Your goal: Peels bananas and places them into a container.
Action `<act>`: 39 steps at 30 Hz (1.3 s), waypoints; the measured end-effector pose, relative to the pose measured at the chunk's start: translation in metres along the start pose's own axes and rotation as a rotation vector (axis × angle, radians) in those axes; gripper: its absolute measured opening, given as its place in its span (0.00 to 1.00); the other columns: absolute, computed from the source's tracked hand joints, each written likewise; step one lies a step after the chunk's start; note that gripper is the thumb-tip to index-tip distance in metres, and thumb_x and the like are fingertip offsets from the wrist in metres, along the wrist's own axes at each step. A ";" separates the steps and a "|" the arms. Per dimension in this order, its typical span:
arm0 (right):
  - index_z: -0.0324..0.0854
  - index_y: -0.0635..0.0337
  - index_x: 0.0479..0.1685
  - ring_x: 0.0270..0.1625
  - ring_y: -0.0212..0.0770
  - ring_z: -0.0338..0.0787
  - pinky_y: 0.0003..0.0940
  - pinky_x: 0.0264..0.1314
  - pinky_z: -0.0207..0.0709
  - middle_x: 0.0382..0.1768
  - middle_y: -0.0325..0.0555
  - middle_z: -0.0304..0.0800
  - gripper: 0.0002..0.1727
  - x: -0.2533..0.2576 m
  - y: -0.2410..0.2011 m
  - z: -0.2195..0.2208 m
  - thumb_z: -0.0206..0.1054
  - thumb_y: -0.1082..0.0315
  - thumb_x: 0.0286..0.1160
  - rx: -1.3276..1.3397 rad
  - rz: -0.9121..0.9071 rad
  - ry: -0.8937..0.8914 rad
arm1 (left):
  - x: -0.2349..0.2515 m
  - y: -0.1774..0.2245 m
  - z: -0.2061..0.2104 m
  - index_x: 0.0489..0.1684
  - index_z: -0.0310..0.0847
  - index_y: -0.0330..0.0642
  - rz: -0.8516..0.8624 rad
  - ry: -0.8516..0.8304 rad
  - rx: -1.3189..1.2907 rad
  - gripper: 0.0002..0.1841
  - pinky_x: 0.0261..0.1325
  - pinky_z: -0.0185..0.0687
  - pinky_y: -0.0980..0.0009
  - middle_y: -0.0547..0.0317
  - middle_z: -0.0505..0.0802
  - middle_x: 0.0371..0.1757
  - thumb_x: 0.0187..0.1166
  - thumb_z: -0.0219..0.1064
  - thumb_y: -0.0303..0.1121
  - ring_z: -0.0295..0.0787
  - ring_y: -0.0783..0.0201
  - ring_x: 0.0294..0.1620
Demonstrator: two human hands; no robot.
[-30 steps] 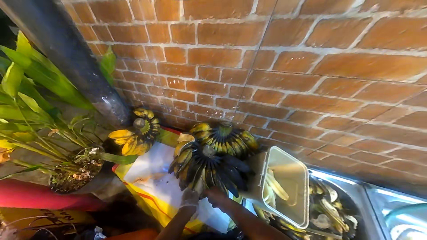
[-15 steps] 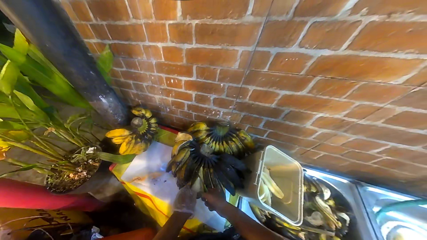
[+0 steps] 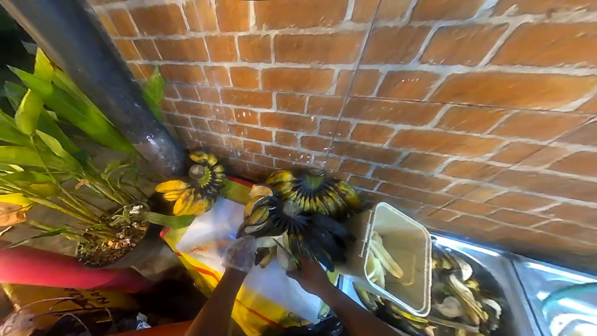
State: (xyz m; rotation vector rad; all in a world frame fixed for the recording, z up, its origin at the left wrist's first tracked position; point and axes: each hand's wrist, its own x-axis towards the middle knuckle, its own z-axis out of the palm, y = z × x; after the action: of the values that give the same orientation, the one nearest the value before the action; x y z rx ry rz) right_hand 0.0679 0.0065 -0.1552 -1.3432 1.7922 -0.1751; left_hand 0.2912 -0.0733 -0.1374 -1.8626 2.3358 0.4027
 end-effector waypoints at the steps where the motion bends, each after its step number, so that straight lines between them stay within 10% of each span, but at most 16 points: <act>1: 0.79 0.46 0.76 0.69 0.58 0.87 0.67 0.71 0.77 0.65 0.54 0.89 0.32 -0.003 -0.003 -0.008 0.71 0.43 0.74 -0.139 0.008 -0.014 | 0.004 -0.002 0.006 0.81 0.75 0.43 -0.025 0.037 -0.026 0.24 0.80 0.72 0.46 0.45 0.83 0.79 0.91 0.51 0.40 0.79 0.46 0.79; 8: 0.82 0.43 0.70 0.59 0.54 0.93 0.65 0.64 0.82 0.57 0.50 0.93 0.28 -0.002 0.009 -0.020 0.72 0.43 0.73 -0.148 0.011 -0.041 | -0.006 0.020 0.031 0.73 0.80 0.38 -0.181 -0.135 -0.279 0.24 0.77 0.75 0.48 0.40 0.87 0.71 0.85 0.61 0.43 0.82 0.45 0.74; 12: 0.82 0.45 0.70 0.58 0.53 0.93 0.64 0.64 0.82 0.56 0.50 0.93 0.29 0.006 0.022 -0.014 0.72 0.43 0.71 -0.072 0.008 -0.034 | -0.031 0.030 0.066 0.57 0.80 0.38 -0.342 -0.450 -1.411 0.18 0.39 0.86 0.64 0.54 0.89 0.38 0.93 0.53 0.45 0.87 0.62 0.35; 16: 0.83 0.48 0.68 0.60 0.54 0.92 0.63 0.67 0.81 0.58 0.52 0.93 0.30 0.008 0.027 -0.014 0.74 0.44 0.69 -0.056 -0.019 -0.034 | -0.034 0.057 0.070 0.65 0.76 0.41 -0.202 -0.562 -1.901 0.18 0.50 0.87 0.63 0.53 0.90 0.48 0.94 0.47 0.42 0.88 0.61 0.46; 32: 0.87 0.53 0.61 0.61 0.52 0.91 0.61 0.68 0.81 0.55 0.53 0.92 0.30 -0.009 0.039 -0.016 0.78 0.42 0.66 0.131 -0.084 0.010 | 0.038 0.089 0.034 0.65 0.82 0.37 -0.162 -0.147 -1.274 0.21 0.57 0.85 0.59 0.47 0.90 0.54 0.93 0.52 0.44 0.87 0.58 0.52; 35: 0.89 0.55 0.54 0.53 0.42 0.93 0.51 0.65 0.85 0.48 0.44 0.95 0.31 -0.031 0.056 -0.014 0.76 0.37 0.66 0.332 -0.177 0.084 | 0.032 0.095 0.021 0.54 0.82 0.35 -0.221 -0.069 -1.636 0.21 0.36 0.88 0.61 0.50 0.90 0.37 0.94 0.49 0.44 0.88 0.59 0.34; 39: 0.87 0.54 0.55 0.41 0.39 0.94 0.46 0.52 0.88 0.38 0.40 0.96 0.30 -0.083 0.079 -0.023 0.57 0.36 0.85 0.563 -0.188 0.148 | 0.019 0.120 -0.017 0.60 0.76 0.40 -0.214 -0.090 -1.903 0.19 0.31 0.87 0.64 0.52 0.89 0.36 0.96 0.44 0.43 0.86 0.61 0.29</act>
State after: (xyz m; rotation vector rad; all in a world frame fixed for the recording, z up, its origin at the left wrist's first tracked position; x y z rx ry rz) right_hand -0.0010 0.1002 -0.1405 -1.1001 1.5650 -0.8353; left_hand 0.1713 -0.0709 -0.1108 -2.0881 1.2290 3.2008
